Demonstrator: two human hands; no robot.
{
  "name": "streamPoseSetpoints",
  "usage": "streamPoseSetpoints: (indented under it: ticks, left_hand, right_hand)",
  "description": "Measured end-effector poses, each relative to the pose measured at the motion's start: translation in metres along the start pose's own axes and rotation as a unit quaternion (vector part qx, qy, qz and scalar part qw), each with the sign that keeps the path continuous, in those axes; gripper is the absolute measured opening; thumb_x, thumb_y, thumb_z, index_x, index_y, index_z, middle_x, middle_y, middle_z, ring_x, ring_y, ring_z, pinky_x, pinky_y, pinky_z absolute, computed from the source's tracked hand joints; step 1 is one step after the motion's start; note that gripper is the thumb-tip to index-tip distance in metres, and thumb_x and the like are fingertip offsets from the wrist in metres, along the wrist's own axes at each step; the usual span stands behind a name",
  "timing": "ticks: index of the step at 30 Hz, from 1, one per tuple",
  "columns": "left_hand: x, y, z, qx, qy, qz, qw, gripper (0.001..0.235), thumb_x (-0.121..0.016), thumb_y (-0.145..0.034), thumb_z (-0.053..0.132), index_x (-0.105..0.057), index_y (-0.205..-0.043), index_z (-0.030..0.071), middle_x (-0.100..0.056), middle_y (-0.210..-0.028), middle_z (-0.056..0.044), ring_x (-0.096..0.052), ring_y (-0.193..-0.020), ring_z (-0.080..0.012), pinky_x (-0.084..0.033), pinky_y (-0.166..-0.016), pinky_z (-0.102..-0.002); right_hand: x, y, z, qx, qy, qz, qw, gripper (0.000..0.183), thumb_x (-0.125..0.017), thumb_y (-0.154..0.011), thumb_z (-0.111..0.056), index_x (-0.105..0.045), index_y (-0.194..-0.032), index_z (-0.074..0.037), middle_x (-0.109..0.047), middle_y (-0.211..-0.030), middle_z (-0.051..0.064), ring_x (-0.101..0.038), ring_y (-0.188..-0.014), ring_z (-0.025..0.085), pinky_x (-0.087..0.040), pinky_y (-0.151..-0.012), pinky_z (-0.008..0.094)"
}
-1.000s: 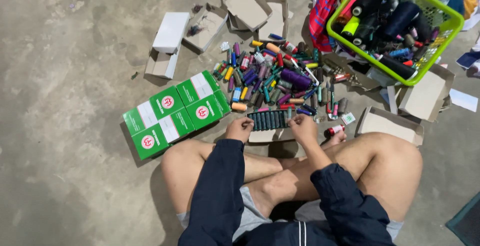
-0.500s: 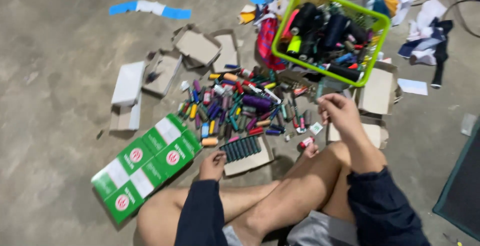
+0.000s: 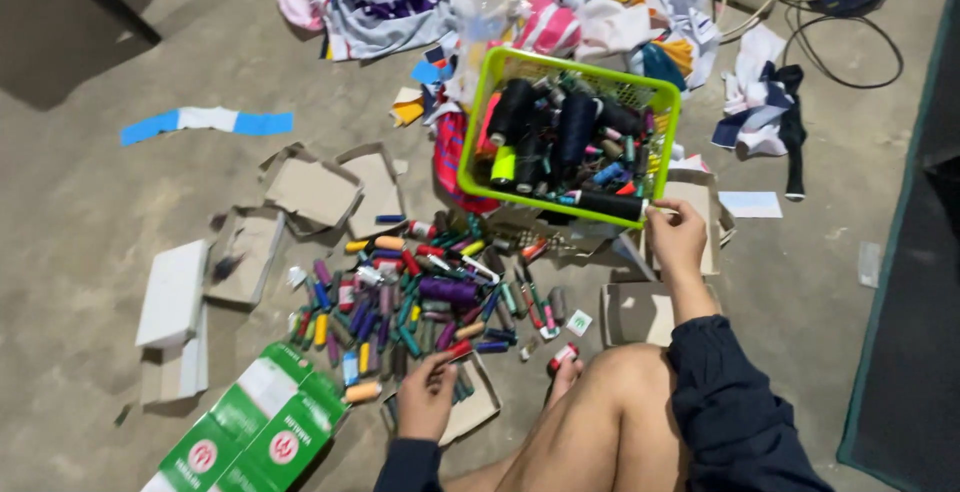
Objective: The person sits on the floor and sorts a large pile of colorful thread spools. They pick up individual spools, rotate them in their hands, and place them into a cardboard box or a green plastic basket. The person also moves the basket and other items on the floor to organize the workspace.
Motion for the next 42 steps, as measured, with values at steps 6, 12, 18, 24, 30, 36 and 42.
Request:
streamPoseSetpoints:
  ticks: [6,12,18,24,30,36,42]
  left_hand:
    - [-0.088,-0.073,0.121,-0.276,0.051,-0.022,0.96,0.021,-0.075,-0.091,0.027,-0.08,-0.111,0.021,-0.08,-0.098,-0.011,-0.077,-0.095,-0.031,-0.064,-0.079,-0.041]
    - [-0.143,-0.13,0.213,-0.368,0.013,-0.043,0.929,0.018,-0.073,-0.093,0.022,-0.077,-0.111,0.023,-0.077,-0.096,-0.005,-0.075,-0.088,-0.0286,-0.064,-0.073,-0.037]
    - [-0.141,-0.158,0.212,-0.291,0.039,-0.017,0.956,0.016,-0.071,-0.093,0.014,-0.076,-0.109,0.013,-0.073,-0.093,-0.006,-0.073,-0.082,-0.0193,-0.063,-0.067,-0.027]
    - [-0.131,-0.158,0.207,-0.27,0.023,0.022,0.962,0.026,-0.068,-0.095,0.016,-0.072,-0.12,0.013,-0.069,-0.115,-0.009,-0.074,-0.092,-0.0267,-0.066,-0.079,-0.034]
    - [-0.127,-0.147,0.227,-0.347,-0.075,0.006,0.935,0.04,-0.068,-0.094,0.015,-0.067,-0.133,0.003,-0.061,-0.139,-0.018,-0.063,-0.122,-0.0416,-0.057,-0.101,-0.052]
    - [-0.136,-0.147,0.215,-0.323,-0.152,-0.012,0.934,0.045,-0.064,-0.096,0.019,-0.063,-0.14,0.01,-0.057,-0.144,-0.008,-0.061,-0.122,-0.0317,-0.056,-0.101,-0.044]
    - [-0.137,-0.147,0.212,-0.303,-0.163,-0.026,0.939,0.045,-0.063,-0.098,0.021,-0.061,-0.142,0.011,-0.056,-0.146,-0.008,-0.059,-0.123,-0.0292,-0.055,-0.101,-0.042]
  right_hand:
    - [-0.001,-0.03,0.029,0.049,0.054,0.042,0.996,0.027,-0.081,-0.084,-0.023,-0.078,-0.111,-0.026,-0.073,-0.085,0.006,-0.069,-0.072,0.02,-0.055,-0.064,0.033]
    - [-0.014,-0.025,0.014,0.034,0.152,-0.065,0.986,0.038,-0.082,-0.085,-0.038,-0.078,-0.116,-0.016,-0.075,-0.089,0.014,-0.072,-0.093,0.039,-0.056,-0.085,0.052]
    - [-0.022,-0.009,-0.01,0.087,0.177,-0.107,0.974,0.042,-0.084,-0.083,-0.043,-0.081,-0.106,-0.008,-0.076,-0.097,0.022,-0.07,-0.103,0.047,-0.054,-0.093,0.056]
    - [-0.02,-0.019,0.017,-0.007,-0.175,-0.018,0.984,0.013,-0.078,-0.095,-0.021,-0.073,-0.094,-0.009,-0.058,-0.071,0.003,-0.057,-0.056,0.014,-0.054,-0.049,0.029]
    - [-0.008,-0.013,-0.016,-0.065,-0.408,-0.019,0.91,0.01,-0.059,-0.106,-0.014,-0.065,-0.098,-0.012,-0.068,-0.09,0.003,-0.074,-0.078,0.017,-0.066,-0.069,0.026]
    - [-0.027,-0.008,-0.015,-0.009,-0.33,-0.166,0.929,0.049,-0.055,-0.098,0.005,-0.054,-0.147,-0.002,-0.055,-0.151,0.018,-0.066,-0.121,0.038,-0.061,-0.093,0.048]
    - [-0.01,-0.029,0.012,-0.007,-0.094,-0.05,0.994,0.037,-0.068,-0.095,-0.006,-0.074,-0.128,-0.021,-0.075,-0.102,0.01,-0.074,-0.08,0.02,-0.065,-0.061,0.033]
Point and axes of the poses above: each hand's wrist, its own y-axis away from the middle knuckle, its own x-axis out of the back of the hand, z = x × y, the point moved 4 cm from there along -y, towards the middle knuckle
